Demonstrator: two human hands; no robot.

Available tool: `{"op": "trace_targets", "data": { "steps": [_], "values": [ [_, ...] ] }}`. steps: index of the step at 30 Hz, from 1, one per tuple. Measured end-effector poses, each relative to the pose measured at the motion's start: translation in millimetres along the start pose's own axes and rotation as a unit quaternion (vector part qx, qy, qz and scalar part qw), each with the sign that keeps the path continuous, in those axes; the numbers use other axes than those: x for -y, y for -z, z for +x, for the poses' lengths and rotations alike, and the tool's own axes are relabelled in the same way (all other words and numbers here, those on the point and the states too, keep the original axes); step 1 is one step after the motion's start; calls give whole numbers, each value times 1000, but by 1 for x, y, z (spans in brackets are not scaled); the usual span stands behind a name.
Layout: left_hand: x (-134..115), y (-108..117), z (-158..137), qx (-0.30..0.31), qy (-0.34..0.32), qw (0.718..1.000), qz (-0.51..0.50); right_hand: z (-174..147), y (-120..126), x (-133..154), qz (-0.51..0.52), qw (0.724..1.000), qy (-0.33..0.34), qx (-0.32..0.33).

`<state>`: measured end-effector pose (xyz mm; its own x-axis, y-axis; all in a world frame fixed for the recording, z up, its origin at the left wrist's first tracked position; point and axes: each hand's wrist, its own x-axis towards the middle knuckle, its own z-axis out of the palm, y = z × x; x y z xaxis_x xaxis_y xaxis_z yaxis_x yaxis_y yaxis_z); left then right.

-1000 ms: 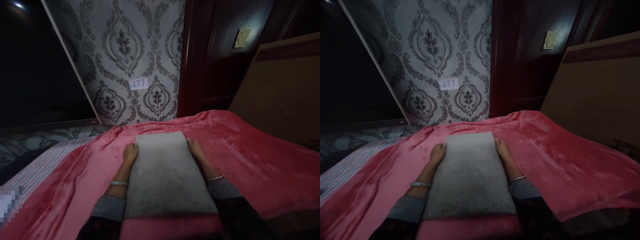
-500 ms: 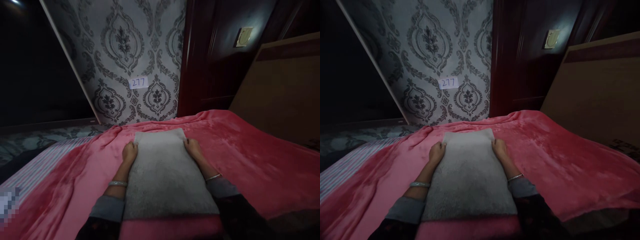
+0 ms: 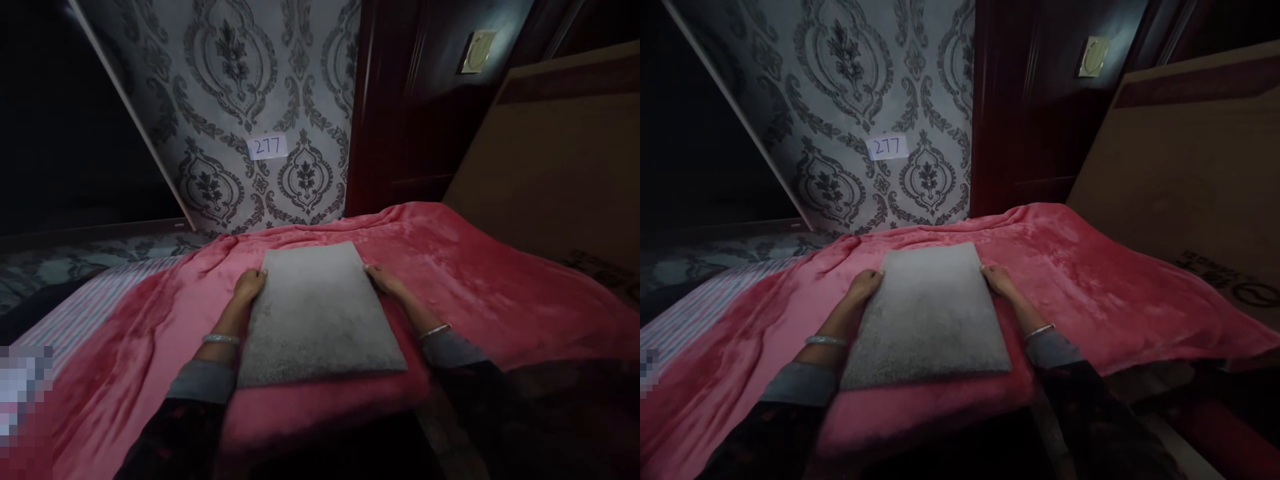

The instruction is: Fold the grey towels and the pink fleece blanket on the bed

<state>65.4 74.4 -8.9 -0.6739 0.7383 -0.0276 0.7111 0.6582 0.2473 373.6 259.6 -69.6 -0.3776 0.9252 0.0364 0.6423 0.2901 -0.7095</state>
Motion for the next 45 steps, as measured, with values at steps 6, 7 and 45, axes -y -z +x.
{"op": "trace_targets", "data": {
  "steps": [6,7,45],
  "values": [
    [-9,-14,-28,-54,31,998,22,-19,-15,-2,-33,998,-3,-51],
    [-11,-16,-31,-61,33,997,24,-20,-17,-1,-36,997,-5,-61],
    [17,-22,-139,-10,-26,998,53,-149,9,-4,-150,988,1,-32]
  ]
}}
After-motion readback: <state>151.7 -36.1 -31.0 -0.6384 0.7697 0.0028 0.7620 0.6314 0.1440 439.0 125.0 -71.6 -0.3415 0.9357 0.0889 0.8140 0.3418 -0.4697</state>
